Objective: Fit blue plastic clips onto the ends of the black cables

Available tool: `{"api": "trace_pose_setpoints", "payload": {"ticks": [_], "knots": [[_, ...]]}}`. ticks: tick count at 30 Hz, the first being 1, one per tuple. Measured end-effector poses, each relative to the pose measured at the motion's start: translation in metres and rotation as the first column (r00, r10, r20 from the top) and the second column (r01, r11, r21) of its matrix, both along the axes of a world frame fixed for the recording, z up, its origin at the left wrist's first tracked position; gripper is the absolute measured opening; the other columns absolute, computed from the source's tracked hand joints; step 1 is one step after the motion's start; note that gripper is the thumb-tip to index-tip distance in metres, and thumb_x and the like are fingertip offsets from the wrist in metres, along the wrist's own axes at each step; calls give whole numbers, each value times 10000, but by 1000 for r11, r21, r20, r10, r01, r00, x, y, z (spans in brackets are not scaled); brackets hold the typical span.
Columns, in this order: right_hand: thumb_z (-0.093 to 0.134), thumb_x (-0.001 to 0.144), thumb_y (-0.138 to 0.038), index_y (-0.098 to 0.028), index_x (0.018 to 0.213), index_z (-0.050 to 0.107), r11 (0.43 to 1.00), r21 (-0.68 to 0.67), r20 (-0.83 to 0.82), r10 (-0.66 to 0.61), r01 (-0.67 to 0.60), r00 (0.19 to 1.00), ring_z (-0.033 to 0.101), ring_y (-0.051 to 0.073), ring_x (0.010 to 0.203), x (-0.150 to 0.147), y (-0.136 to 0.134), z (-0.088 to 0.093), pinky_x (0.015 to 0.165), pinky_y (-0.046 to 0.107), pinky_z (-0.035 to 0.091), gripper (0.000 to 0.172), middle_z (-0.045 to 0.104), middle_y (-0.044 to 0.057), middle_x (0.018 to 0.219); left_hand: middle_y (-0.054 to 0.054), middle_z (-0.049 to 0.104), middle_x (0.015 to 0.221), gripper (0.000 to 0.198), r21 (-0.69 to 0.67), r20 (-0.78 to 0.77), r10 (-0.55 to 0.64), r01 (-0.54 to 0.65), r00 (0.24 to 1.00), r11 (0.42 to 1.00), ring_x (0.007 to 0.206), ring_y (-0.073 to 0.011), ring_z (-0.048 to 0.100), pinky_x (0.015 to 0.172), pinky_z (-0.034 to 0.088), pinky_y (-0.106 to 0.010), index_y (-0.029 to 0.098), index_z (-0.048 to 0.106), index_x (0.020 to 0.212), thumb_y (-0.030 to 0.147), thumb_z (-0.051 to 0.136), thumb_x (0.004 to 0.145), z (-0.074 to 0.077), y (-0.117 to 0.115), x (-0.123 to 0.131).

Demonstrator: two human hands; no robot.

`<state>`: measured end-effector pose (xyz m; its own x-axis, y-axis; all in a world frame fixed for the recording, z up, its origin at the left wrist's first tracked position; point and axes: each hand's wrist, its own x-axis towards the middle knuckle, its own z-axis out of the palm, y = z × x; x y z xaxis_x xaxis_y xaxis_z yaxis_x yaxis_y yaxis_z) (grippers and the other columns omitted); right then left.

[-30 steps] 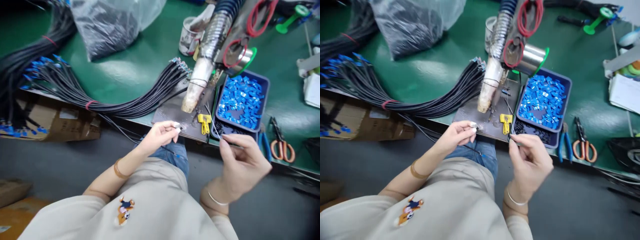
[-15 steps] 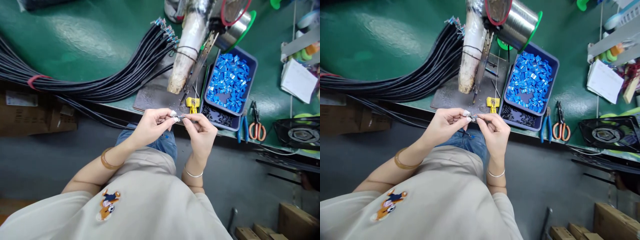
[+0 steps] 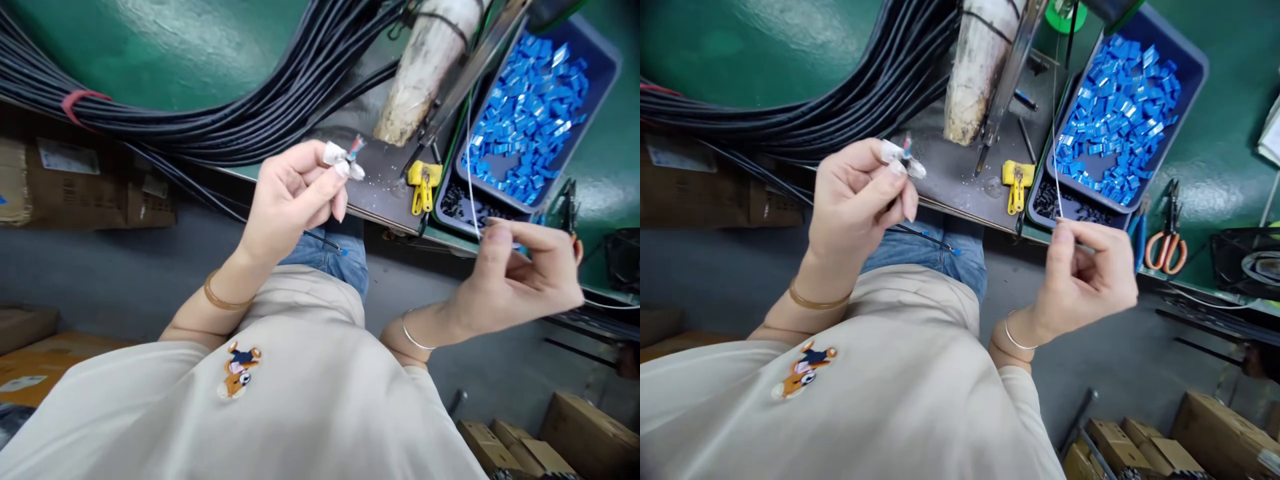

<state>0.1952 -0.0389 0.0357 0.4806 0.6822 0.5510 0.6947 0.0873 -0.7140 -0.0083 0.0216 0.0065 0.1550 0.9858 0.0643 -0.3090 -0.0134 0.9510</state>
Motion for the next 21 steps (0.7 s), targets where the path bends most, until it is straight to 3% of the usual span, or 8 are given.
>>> {"api": "trace_pose_setpoints", "payload": {"ticks": [4,7,13,16,18,21], "knots": [[660,865,-331,-249,830,707,998,-63,62,-8,12,998,610,203,822,11,-1,0,553,273,401,101,592,40,802,54,593,543,247,-18,33,42,-41,999,999,310,-1,298,314,168,-165,186,576,828,411,666,873,-7,1,-1],[640,880,-343,-241,831,701,995,-94,51,16,-11,999,612,195,788,10,3,-4,549,278,403,128,615,43,810,54,595,553,241,-23,-12,29,-30,999,999,317,-4,322,313,211,-160,184,573,838,408,649,885,-11,0,3],[682,855,-259,-199,820,704,998,-22,-68,59,-60,996,668,177,722,-5,5,-5,580,298,478,73,688,44,800,33,621,643,203,145,-191,62,-34,980,989,493,-52,543,464,440,-180,184,598,806,360,684,855,-11,-9,20],[688,852,-252,-189,841,697,994,1,-139,109,-110,984,709,171,731,-13,3,-5,619,302,531,65,720,22,783,6,656,708,158,341,-386,82,59,919,938,614,-87,593,588,478,-221,172,633,764,290,673,861,-11,-12,27],[676,862,-246,-187,863,689,987,-17,-170,157,-162,973,727,164,753,-20,2,-9,615,286,543,60,739,9,785,17,619,643,191,415,-497,81,154,864,897,572,-77,540,581,436,-223,160,620,710,250,645,877,-12,-11,28],[628,897,-262,-184,893,674,970,-77,-191,214,-232,958,733,149,764,-28,1,-17,551,257,527,90,761,16,834,43,517,530,307,338,-530,-22,235,848,911,473,-46,417,512,358,-206,144,558,627,227,571,923,-12,-7,26]]}}
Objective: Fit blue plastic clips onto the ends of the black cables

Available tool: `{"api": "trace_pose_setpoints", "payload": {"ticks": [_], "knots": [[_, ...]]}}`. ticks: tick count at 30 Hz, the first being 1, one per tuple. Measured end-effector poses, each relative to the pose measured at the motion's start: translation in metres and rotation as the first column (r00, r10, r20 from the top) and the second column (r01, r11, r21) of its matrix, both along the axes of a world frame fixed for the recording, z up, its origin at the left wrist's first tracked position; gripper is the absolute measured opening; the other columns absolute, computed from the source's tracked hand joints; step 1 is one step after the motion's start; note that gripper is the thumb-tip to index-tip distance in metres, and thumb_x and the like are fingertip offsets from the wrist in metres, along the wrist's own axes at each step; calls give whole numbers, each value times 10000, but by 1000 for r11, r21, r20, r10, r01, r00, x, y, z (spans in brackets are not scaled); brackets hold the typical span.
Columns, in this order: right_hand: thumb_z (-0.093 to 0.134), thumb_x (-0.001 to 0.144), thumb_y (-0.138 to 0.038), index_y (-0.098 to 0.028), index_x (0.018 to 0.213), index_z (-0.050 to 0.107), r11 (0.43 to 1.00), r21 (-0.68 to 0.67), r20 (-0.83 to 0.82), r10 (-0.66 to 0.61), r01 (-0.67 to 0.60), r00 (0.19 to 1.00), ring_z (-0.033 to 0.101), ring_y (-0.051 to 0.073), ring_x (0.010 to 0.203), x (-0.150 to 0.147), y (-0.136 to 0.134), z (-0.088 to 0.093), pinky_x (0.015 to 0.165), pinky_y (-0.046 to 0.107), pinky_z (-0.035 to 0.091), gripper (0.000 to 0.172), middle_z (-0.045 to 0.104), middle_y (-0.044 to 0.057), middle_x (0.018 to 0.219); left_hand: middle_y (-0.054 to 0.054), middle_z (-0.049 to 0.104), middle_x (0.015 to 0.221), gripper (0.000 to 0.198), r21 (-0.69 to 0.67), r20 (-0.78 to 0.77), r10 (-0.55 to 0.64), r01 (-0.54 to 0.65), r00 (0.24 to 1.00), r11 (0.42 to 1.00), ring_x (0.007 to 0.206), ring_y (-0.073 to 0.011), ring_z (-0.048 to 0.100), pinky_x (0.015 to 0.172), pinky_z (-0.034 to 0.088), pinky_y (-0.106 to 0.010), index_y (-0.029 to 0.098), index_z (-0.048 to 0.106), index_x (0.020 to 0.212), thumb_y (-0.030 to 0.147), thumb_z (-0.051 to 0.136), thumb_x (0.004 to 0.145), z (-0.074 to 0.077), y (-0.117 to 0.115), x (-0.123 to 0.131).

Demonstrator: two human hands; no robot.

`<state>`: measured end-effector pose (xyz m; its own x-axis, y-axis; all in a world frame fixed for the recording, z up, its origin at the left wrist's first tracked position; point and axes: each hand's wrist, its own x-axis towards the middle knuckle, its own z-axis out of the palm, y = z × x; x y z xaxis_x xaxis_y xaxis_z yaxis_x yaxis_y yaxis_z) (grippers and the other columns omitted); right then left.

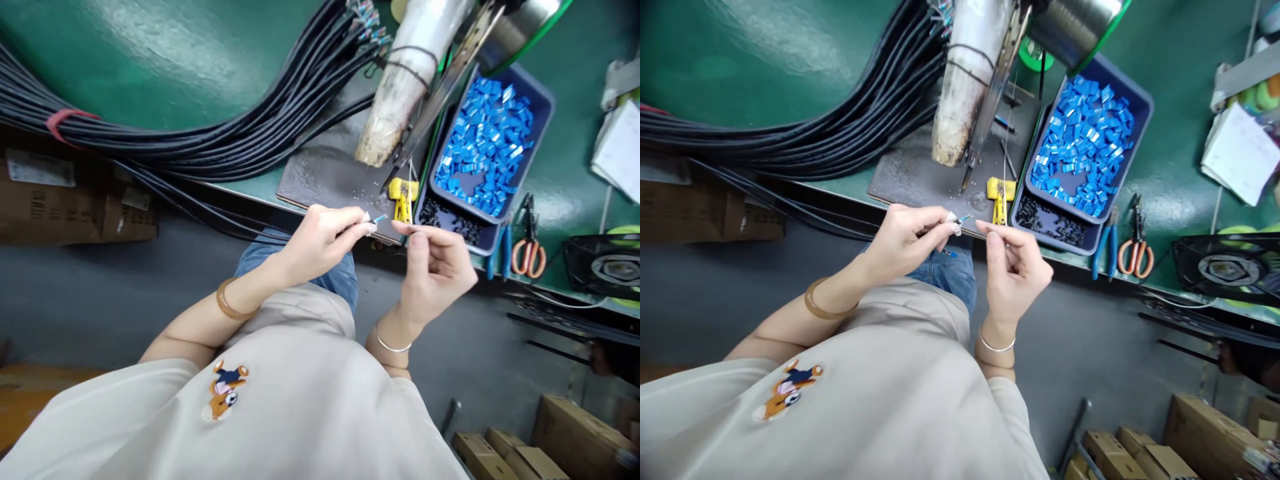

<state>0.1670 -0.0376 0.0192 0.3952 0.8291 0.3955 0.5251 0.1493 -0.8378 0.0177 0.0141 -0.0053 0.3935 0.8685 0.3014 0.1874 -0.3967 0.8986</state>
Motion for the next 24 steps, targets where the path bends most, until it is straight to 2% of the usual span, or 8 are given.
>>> {"api": "trace_pose_setpoints", "payload": {"ticks": [3,7,10,15,21,24], "knots": [[609,909,-277,-195,925,671,999,-10,0,47,-47,999,732,135,762,-4,2,-8,500,235,498,104,774,29,926,40,512,514,352,-172,72,-43,55,996,984,452,-40,406,467,335,-185,138,542,606,256,547,938,1,2,-4],[630,893,-261,-211,901,675,993,15,-67,114,-113,991,744,156,867,-4,5,-14,582,241,548,67,778,33,982,33,521,519,341,-264,130,-47,80,990,961,456,-37,410,452,329,-168,131,553,610,269,564,921,4,2,-6],[634,886,-271,-211,891,675,990,-5,-77,140,-140,987,743,172,896,-3,5,-15,630,263,578,73,777,39,983,34,515,519,338,-281,130,-51,86,990,956,452,-34,390,450,316,-167,130,551,599,259,568,911,5,2,-5],[627,884,-280,-223,877,665,993,-10,-64,116,-117,991,738,195,925,-2,5,-12,697,316,597,69,774,43,986,25,540,534,319,-294,120,-58,92,991,951,462,-47,407,464,331,-183,136,567,624,289,579,903,4,2,-7],[629,886,-270,-225,860,660,984,-46,-148,164,-173,975,685,115,640,0,7,-15,722,304,582,61,775,12,931,10,590,563,245,-299,106,-68,97,992,949,504,-76,510,511,397,-195,133,616,719,309,605,890,0,1,-7],[638,877,-279,-219,838,662,968,-101,-214,204,-229,955,698,122,697,2,9,-17,695,282,570,76,770,19,929,5,601,592,213,-295,104,-58,87,993,952,542,-83,528,534,416,-196,132,623,740,295,618,876,-1,1,-6]]}}
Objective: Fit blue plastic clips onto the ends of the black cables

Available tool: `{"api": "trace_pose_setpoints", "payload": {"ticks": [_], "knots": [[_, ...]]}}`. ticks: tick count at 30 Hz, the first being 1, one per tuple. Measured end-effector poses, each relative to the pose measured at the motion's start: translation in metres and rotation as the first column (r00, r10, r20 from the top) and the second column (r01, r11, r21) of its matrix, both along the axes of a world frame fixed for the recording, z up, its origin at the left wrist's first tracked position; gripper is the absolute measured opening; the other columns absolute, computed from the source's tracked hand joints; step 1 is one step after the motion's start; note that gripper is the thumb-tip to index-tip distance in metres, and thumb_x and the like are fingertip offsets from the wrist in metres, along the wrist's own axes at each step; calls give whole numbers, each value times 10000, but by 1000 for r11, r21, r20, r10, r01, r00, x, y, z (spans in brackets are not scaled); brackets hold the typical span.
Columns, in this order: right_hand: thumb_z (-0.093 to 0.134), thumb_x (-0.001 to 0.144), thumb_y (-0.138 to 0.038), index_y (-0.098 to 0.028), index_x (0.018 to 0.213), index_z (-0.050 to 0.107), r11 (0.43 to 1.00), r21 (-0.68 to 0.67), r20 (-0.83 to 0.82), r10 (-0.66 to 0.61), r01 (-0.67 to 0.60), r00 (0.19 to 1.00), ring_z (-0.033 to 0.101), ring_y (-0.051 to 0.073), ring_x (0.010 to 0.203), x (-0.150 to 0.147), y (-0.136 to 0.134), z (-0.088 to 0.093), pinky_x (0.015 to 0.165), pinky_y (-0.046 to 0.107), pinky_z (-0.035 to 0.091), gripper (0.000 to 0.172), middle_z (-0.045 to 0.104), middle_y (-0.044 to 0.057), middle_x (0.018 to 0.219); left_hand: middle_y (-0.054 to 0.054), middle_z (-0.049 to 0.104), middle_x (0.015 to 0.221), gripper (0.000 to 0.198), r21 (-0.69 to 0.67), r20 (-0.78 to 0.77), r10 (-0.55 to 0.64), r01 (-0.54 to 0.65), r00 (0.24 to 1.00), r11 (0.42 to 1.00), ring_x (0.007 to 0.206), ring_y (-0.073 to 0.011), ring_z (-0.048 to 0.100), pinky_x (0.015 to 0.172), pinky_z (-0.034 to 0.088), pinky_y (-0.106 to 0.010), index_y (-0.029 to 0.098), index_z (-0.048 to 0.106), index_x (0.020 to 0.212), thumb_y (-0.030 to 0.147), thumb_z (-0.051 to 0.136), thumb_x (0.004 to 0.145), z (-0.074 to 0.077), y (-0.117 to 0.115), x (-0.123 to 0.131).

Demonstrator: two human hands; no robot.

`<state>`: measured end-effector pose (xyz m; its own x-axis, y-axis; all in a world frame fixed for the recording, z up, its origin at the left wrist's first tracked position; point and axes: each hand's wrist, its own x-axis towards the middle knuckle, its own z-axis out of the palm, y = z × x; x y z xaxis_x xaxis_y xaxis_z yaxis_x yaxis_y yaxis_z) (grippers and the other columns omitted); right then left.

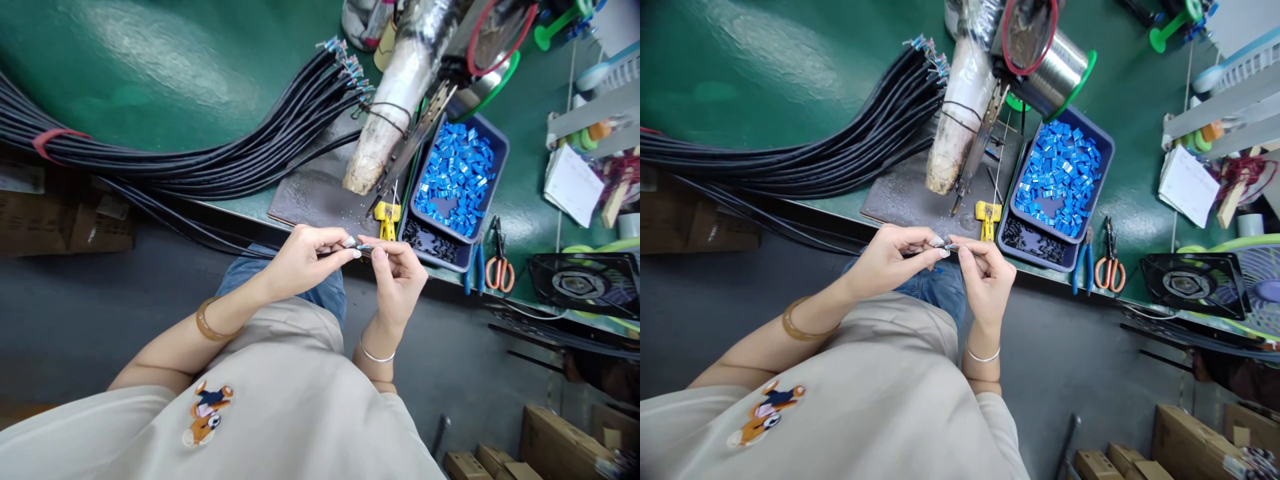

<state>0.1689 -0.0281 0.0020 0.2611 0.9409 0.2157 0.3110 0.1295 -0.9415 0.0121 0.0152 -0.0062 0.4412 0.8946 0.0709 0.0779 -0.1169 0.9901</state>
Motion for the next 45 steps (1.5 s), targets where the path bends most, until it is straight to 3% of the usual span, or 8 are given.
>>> {"api": "trace_pose_setpoints", "payload": {"ticks": [10,15,18,23,28,32,35,45], "knots": [[679,837,-328,-194,796,705,988,6,185,-155,156,970,599,113,666,4,-3,5,546,244,437,142,652,9,770,10,604,638,183,-5,6,29,-29,1000,1000,587,-81,531,566,408,-198,130,626,761,279,631,867,-4,0,2],[677,837,-314,-206,818,718,876,233,435,-482,422,761,494,96,578,32,-11,25,533,260,354,117,646,1,742,35,575,607,180,181,-79,61,-46,995,982,535,-65,456,532,371,-198,141,612,752,271,633,875,-1,-3,1],[679,829,-286,-201,836,739,885,186,668,-433,427,605,441,93,559,65,-8,28,594,280,361,104,664,6,746,1,648,703,142,364,-268,23,79,963,928,598,-97,551,572,407,-219,141,637,821,235,584,912,8,-15,2],[685,822,-323,-200,881,753,918,41,767,-282,394,576,508,117,616,105,6,15,641,284,386,152,707,25,803,-53,674,696,210,291,-657,-277,575,701,765,602,-179,622,528,388,-286,150,638,728,15,508,824,15,-32,-4],[768,746,-281,-192,793,762,934,-184,753,-66,307,654,507,94,569,118,24,23,601,261,378,101,720,24,739,-9,636,549,228,-37,61,-843,845,534,533,463,-107,579,480,430,-218,189,655,715,221,564,922,2,-5,-41],[820,700,-305,-199,796,780,918,-304,834,128,255,537,500,86,536,124,37,37,621,286,368,149,703,28,659,78,439,438,231,-219,559,-115,280,821,935,280,-30,274,293,199,-204,209,615,850,434,610,906,-14,18,-72],[812,703,-310,-182,793,776,901,-358,855,211,245,474,515,90,547,123,44,41,640,305,366,161,684,30,627,100,377,533,207,-224,603,84,67,793,972,327,-4,140,288,148,-205,243,554,1016,426,594,927,-23,22,-79],[759,729,-280,-175,825,762,943,-206,860,46,262,508,455,57,506,125,36,39,575,297,332,142,607,-6,572,111,592,786,204,-250,620,61,123,782,960,370,-10,256,275,180,-217,304,466,1111,321,581,943,-28,23,-62]]}}
